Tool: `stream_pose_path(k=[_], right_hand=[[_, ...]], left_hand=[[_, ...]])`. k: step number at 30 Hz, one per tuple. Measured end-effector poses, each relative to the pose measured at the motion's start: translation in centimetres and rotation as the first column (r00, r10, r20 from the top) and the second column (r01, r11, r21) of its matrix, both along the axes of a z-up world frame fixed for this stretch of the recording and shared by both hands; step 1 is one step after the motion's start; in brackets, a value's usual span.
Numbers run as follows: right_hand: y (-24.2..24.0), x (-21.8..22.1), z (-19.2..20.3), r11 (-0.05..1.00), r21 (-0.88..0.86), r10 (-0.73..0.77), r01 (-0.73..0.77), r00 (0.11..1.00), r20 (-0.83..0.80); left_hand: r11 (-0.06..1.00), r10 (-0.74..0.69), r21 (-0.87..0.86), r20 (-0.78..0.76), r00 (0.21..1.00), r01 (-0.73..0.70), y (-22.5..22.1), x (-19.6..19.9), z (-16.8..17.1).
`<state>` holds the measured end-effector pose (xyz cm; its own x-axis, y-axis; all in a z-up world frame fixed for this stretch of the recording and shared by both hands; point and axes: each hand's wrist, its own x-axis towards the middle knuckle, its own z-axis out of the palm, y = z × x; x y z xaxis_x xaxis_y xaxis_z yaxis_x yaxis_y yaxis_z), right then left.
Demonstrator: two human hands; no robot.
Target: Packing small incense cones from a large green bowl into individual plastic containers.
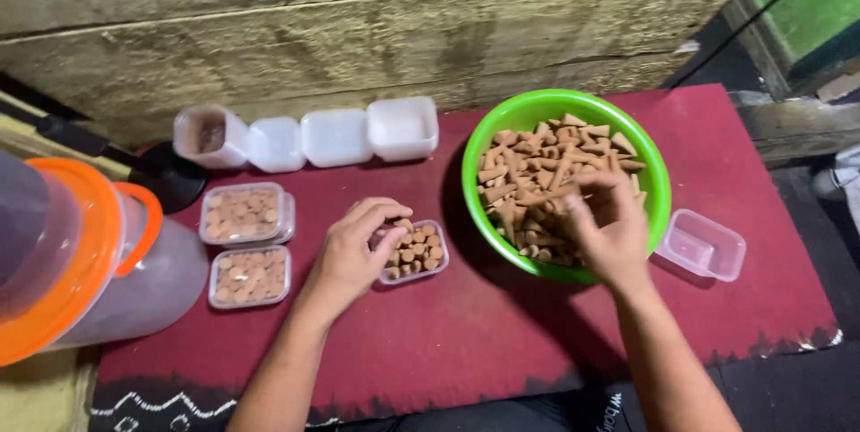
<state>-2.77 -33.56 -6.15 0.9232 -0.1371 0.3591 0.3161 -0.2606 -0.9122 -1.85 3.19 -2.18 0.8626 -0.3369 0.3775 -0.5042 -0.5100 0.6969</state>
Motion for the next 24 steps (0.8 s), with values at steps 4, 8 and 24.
stream_pose_path(k=[4,8,24], right_hand=[[9.0,-2.1,1.1,0.990,-0.095,0.100,-0.103,0.994,-0.040],[14.0,-3.0,-0.6,0.923,-0.283,0.264,-0.262,0.964,-0.033],[17.8,-1.7,-2.8,0.816,-0.386,0.485,-0.430,0.873,0.051]], left_hand=[[1.000,0.019,-0.002,-0.044,0.999,-0.019,1.3,-1.8,-3.2],[1.000,0.000,0.009,-0.046,0.999,0.000,1.8,-3.4,-3.8],[0.994,0.014,0.105,0.110,0.994,-0.025,3.1,-4.8,-6.4]])
